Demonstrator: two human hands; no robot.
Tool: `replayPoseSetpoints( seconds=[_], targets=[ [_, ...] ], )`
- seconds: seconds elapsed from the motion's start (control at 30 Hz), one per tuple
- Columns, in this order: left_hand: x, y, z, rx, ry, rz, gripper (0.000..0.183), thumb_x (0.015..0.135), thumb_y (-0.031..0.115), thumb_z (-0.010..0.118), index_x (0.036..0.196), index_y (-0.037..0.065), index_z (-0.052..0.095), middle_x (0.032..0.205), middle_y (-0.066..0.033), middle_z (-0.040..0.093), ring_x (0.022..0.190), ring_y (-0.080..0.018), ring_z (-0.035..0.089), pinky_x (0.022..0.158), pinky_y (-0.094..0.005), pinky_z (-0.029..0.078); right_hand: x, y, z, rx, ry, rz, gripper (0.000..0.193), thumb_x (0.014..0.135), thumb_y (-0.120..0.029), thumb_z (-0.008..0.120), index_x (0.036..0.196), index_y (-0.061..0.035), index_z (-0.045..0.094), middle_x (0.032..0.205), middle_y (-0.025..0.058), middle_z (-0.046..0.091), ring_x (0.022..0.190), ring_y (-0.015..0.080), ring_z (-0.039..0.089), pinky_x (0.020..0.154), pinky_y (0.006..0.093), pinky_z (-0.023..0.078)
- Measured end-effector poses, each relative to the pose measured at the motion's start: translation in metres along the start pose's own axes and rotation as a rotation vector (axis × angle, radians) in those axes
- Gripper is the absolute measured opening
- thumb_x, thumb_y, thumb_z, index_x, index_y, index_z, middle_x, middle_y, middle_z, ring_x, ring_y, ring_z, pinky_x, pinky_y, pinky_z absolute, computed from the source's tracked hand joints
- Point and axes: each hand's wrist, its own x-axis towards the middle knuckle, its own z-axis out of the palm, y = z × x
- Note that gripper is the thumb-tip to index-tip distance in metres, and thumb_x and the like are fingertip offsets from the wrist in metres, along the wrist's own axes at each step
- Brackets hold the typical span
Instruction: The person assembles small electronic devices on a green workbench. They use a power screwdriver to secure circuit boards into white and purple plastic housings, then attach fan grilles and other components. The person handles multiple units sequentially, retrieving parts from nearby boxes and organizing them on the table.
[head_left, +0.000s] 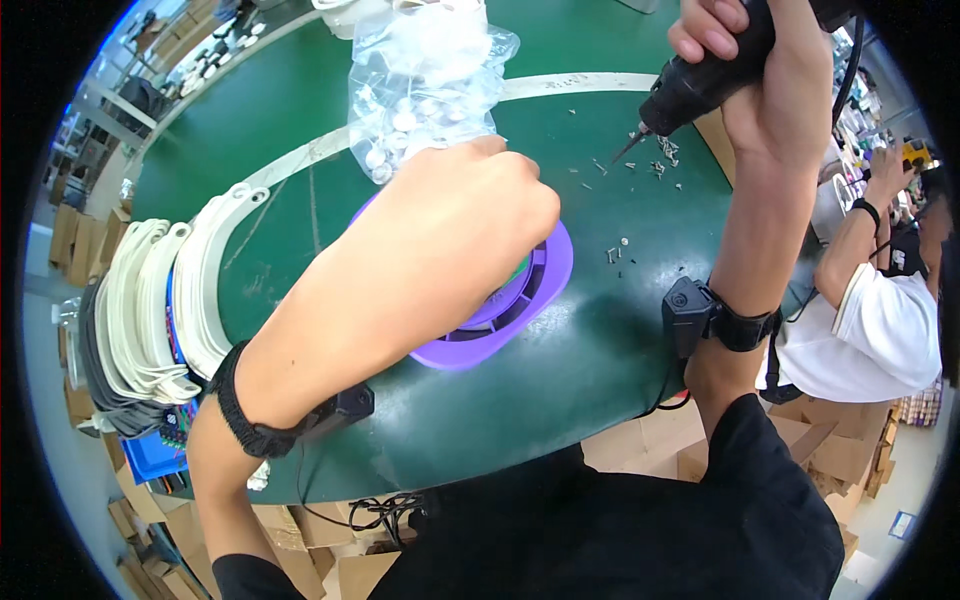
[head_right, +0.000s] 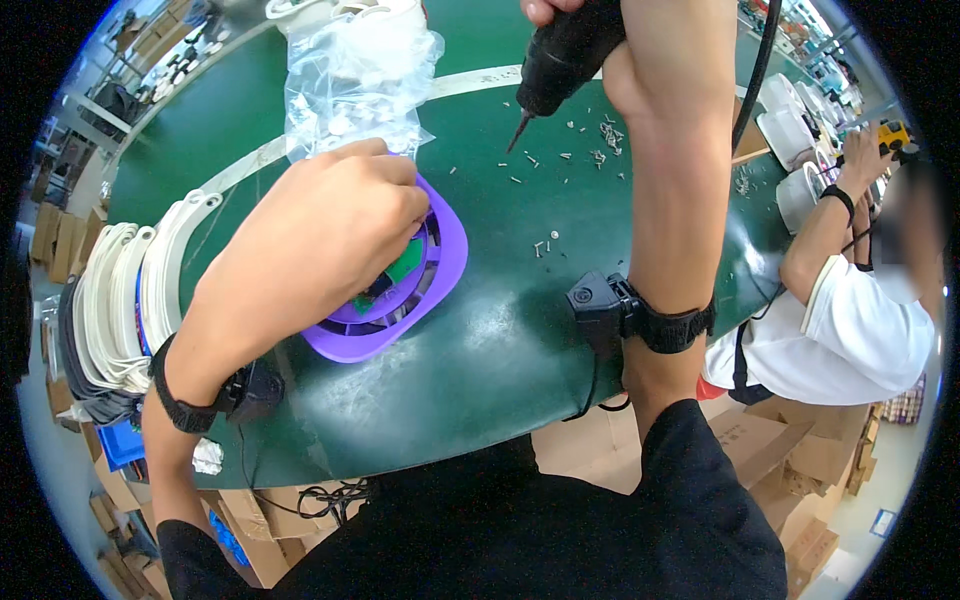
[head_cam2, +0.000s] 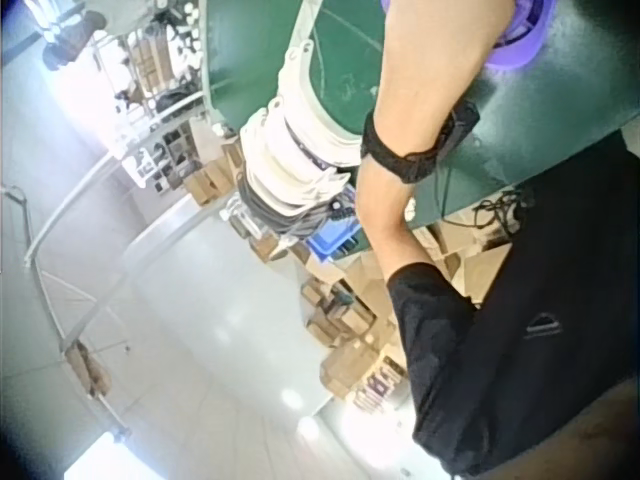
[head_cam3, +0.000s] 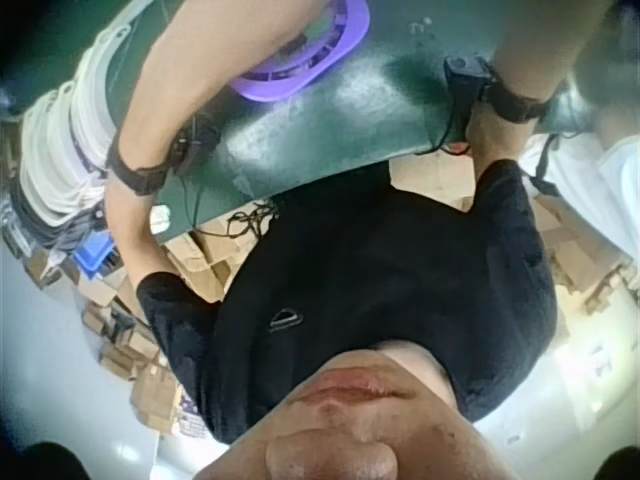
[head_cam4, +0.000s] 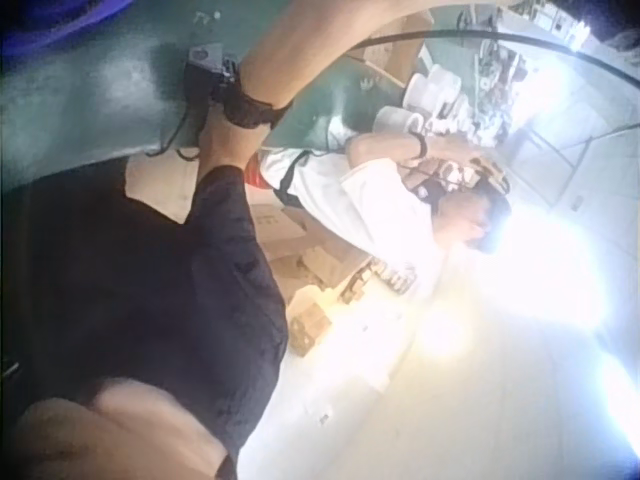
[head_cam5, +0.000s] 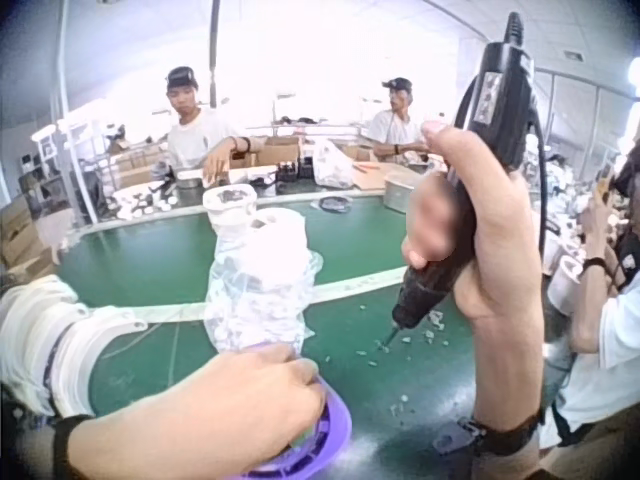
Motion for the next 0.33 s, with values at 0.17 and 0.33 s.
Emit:
replayPoseSetpoints(
  seconds=[0.17, 0.33],
  targets=[
    [0.004, -0.008, 0.000, -0.383, 0.161, -0.261, 0.034, 0.088, 0.015, 0.070, 0.116, -0.003, 0.065, 0.117, -0.0195, 0.065, 0.112, -0.0345, 0.061, 0.097, -0.0385, 0.049, -0.001, -0.022, 0.011, 0.103, 0.029, 0.103, 0.023, 0.097, -0.031, 0.065, 0.100, -0.0094, 0.056, 0.056, -0.0037, 0.044, 0.041, 0.0077, 0.044, 0.040, 0.0260, 0.042],
    [-0.066, -0.022, -0.013, -0.416, 0.087, -0.211, 0.110, 0.064, 0.029, 0.092, 0.153, 0.001, 0.034, 0.152, -0.0240, 0.042, 0.141, -0.0353, 0.041, 0.118, -0.0410, 0.031, -0.006, -0.039, 0.012, 0.377, -0.116, 0.196, 0.027, 0.098, -0.035, 0.062, 0.107, -0.0118, 0.053, 0.052, -0.0029, 0.042, 0.037, 0.0083, 0.043, 0.036, 0.0264, 0.044]
  ],
)
